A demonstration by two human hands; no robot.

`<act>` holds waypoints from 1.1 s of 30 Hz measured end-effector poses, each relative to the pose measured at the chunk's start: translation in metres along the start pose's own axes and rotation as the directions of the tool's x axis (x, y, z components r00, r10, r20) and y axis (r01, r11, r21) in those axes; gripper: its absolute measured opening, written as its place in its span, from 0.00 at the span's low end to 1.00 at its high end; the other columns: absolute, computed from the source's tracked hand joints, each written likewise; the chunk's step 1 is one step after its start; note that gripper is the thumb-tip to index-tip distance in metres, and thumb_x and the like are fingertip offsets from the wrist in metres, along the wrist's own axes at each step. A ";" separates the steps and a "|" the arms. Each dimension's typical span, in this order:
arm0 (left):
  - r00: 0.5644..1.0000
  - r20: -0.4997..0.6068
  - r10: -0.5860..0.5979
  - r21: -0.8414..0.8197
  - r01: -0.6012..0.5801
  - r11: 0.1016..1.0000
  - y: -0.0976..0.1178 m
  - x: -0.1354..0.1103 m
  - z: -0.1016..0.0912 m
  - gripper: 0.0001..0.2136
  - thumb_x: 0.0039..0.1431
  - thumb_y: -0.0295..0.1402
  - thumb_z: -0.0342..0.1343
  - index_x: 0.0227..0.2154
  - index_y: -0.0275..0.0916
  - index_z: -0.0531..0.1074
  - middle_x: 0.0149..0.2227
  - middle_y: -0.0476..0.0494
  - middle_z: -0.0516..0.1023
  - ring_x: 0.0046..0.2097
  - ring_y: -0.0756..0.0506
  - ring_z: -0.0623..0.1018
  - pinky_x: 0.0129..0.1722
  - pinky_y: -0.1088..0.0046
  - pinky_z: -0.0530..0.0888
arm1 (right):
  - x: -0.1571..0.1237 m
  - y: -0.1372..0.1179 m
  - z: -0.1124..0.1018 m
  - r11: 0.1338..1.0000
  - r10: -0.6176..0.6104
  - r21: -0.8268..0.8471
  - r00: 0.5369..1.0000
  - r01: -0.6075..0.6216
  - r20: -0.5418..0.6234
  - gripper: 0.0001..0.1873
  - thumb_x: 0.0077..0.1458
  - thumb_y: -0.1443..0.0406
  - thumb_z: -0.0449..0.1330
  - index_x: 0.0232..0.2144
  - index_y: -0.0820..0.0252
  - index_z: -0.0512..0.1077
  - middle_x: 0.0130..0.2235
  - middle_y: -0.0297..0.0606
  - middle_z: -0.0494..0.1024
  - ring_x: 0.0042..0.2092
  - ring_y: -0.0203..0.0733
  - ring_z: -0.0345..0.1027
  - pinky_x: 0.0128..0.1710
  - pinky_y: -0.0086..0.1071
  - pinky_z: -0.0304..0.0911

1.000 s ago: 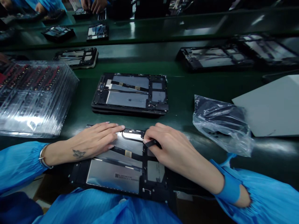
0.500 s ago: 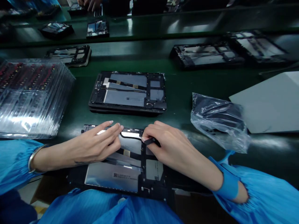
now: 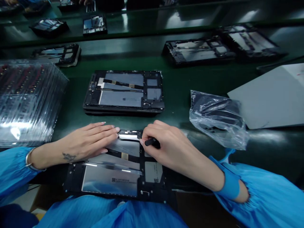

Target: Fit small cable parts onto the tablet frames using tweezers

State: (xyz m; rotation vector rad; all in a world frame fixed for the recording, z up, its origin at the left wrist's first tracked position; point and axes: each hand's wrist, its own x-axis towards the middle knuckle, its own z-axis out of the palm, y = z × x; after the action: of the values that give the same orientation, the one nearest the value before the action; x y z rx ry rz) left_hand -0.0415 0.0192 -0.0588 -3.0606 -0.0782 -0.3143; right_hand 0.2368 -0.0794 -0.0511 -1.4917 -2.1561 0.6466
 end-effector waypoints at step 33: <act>0.996 0.003 0.092 0.127 -0.091 0.988 0.004 0.006 -0.004 0.19 0.69 0.33 0.53 0.59 0.29 0.69 0.58 0.30 0.74 0.60 0.36 0.74 0.59 0.57 0.72 | 0.008 -0.005 -0.003 0.976 0.071 -0.214 0.990 -0.044 0.121 0.09 0.59 0.70 0.55 0.26 0.58 0.68 0.28 0.38 0.73 0.32 0.40 0.64 0.28 0.32 0.56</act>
State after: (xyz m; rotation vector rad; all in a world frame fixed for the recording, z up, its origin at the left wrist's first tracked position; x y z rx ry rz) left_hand -0.0358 0.0149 -0.0538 -2.9266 0.0408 -0.2955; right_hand 0.2321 -0.0726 -0.0452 -1.6683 -2.3484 0.5612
